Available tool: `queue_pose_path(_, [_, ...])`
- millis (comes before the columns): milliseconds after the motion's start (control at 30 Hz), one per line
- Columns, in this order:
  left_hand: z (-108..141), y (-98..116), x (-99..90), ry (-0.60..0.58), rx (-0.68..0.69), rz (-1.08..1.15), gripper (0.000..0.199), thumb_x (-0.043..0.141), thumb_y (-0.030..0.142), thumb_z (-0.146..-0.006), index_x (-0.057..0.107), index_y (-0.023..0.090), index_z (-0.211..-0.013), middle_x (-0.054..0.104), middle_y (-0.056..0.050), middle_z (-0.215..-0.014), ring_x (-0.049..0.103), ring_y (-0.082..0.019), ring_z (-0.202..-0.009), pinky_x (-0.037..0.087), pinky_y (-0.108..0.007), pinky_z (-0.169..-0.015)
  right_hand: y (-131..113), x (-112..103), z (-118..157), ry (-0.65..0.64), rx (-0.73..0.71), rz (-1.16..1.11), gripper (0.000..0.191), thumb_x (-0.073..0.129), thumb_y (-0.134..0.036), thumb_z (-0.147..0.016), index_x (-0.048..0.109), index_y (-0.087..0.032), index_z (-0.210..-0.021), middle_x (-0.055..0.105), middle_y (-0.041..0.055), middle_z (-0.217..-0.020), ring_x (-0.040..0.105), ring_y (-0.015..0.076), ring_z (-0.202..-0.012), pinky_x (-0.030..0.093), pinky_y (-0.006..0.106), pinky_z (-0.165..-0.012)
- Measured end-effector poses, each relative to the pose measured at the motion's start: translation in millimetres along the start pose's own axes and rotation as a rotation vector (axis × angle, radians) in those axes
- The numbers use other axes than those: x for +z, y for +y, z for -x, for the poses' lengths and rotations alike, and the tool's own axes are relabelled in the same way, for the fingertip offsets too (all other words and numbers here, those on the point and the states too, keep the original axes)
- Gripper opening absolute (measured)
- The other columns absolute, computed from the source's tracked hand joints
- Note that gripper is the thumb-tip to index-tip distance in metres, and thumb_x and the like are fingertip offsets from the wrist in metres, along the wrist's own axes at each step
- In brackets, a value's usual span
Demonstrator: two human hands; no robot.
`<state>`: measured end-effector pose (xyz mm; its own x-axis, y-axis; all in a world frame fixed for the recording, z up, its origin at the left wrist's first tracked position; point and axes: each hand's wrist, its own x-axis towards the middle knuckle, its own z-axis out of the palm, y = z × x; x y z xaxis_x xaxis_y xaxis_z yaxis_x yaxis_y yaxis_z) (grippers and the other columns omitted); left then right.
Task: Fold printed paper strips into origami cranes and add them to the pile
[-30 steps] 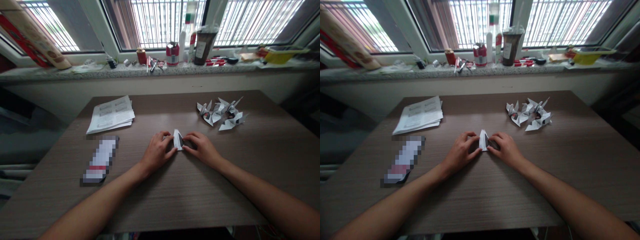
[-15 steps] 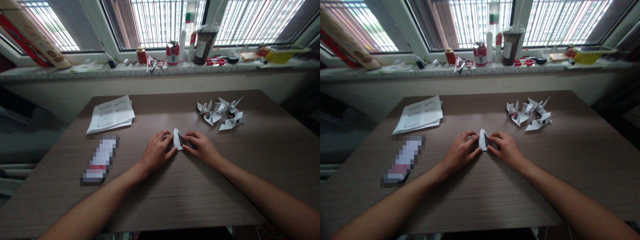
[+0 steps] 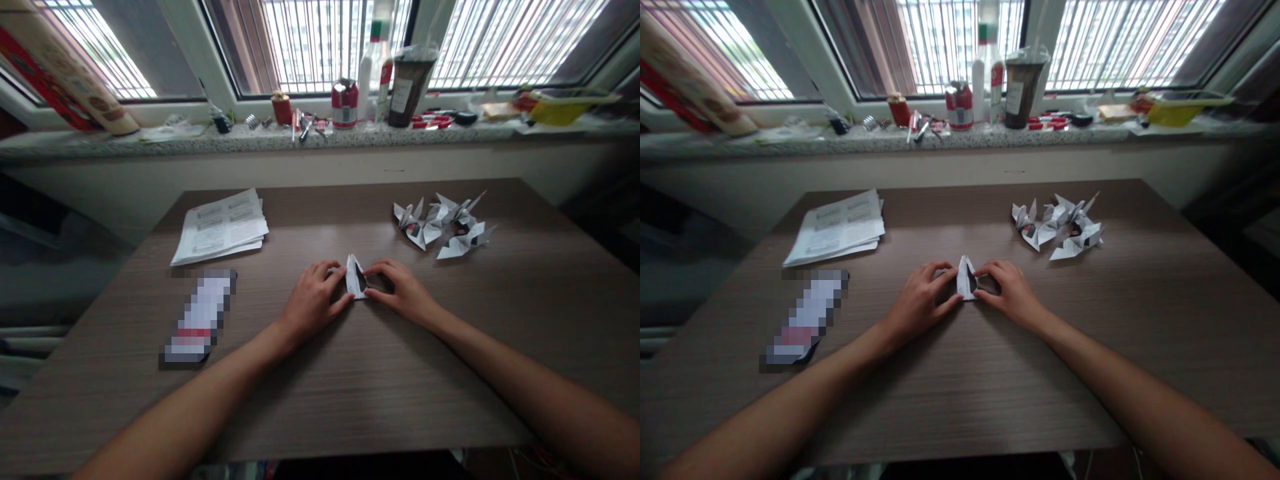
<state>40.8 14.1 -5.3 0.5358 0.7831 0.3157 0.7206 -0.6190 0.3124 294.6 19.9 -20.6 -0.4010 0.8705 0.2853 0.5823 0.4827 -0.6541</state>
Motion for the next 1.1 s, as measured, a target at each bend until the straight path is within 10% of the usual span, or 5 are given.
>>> queue_pose_path(1100, [-1.1,-6.5,2.6,0.021,0.018,0.264,0.022,0.076,0.020,-0.091,0.066,0.022,-0.110,0.061,-0.009,-0.133,0.060,-0.028,-0.123,0.050,-0.049,-0.108,-3.4,0.5,1.5,-0.007,-0.040,0.085,0.023,0.077,-0.028,-0.089,0.069,-0.025,-0.110,0.067,0.0082,-0.113,0.062,0.0285,-0.109,0.049,0.047,-0.097])
